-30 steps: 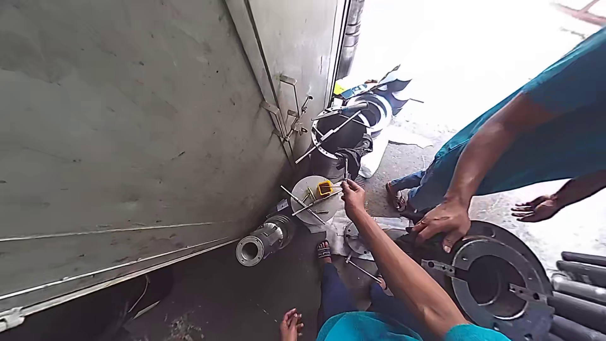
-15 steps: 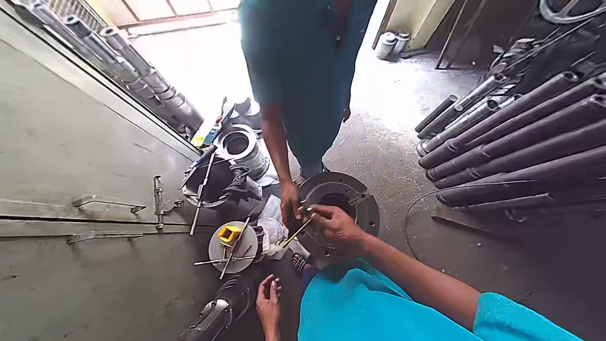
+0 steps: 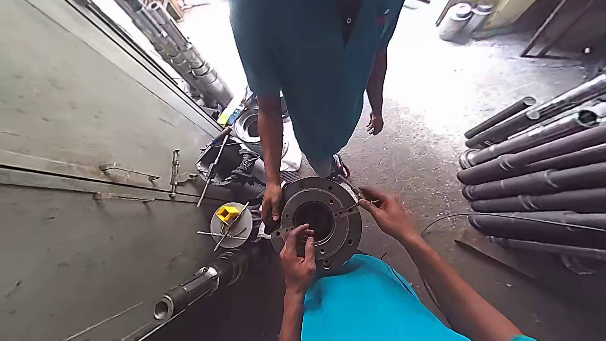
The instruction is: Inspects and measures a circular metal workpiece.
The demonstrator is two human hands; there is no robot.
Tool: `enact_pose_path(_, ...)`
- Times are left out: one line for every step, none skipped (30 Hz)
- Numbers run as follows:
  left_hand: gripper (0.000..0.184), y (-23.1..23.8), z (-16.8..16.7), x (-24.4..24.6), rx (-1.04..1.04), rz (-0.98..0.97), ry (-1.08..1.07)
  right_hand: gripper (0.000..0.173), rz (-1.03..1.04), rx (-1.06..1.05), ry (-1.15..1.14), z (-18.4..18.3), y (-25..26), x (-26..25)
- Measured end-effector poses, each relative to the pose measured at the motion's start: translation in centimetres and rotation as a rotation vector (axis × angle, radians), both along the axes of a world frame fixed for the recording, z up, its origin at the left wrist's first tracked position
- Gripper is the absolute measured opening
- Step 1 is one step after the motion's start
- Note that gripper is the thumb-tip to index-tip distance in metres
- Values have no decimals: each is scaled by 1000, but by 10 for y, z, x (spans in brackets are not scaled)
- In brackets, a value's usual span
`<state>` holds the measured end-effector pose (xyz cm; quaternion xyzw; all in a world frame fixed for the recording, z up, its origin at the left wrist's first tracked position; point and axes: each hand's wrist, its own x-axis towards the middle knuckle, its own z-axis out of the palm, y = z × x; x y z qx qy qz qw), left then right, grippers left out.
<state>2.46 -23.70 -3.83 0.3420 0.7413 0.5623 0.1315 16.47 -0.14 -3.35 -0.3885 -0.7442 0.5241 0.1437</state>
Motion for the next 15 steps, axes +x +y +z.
enact_pose_path(32,3,1,4,-11,10,-19,36,40,30,-15,-3,2,-2)
enact_pose_path(33,6,2,7,-27,17,-37,36,75,52,-26,-6,2,-3)
enact_pose_path(32,8,2,9,-49,25,-50,35,107,72,-38,-8,3,-5)
enact_pose_path(31,12,1,9,-78,29,-53,35,133,106,-48,-9,3,-7)
enact_pose_path(30,15,-1,10,-109,28,-46,35,152,142,-52,-10,3,-7)
enact_pose_path(29,18,-4,9,-136,15,-26,34,177,186,-48,-10,2,-8)
enact_pose_path(29,22,-7,8,-157,-4,5,34,215,251,-34,-9,2,-8)
enact_pose_path(28,27,-10,7,-176,-34,23,33,267,326,-10,-9,2,-9)
enact_pose_path(29,33,-12,5,-186,-76,30,32,334,401,12,-7,3,-10)
enact_pose_path(30,39,-15,5,-184,-122,30,30,416,469,21,-3,3,-12)
enact_pose_path(29,46,-17,5,-176,-166,20,29,501,525,12,2,2,-15)
enact_pose_path(29,51,-20,5,-182,-197,0,30,584,559,-33,11,-1,-18)
enact_pose_path(29,55,-22,5,-208,-223,-33,31,649,567,-95,18,-4,-22)
enact_pose_path(29,59,-23,3,-227,-237,-68,30,688,572,-153,25,-6,-26)
enact_pose_path(27,62,-24,-1,-239,-245,-104,29,704,575,-184,29,-7,-31)
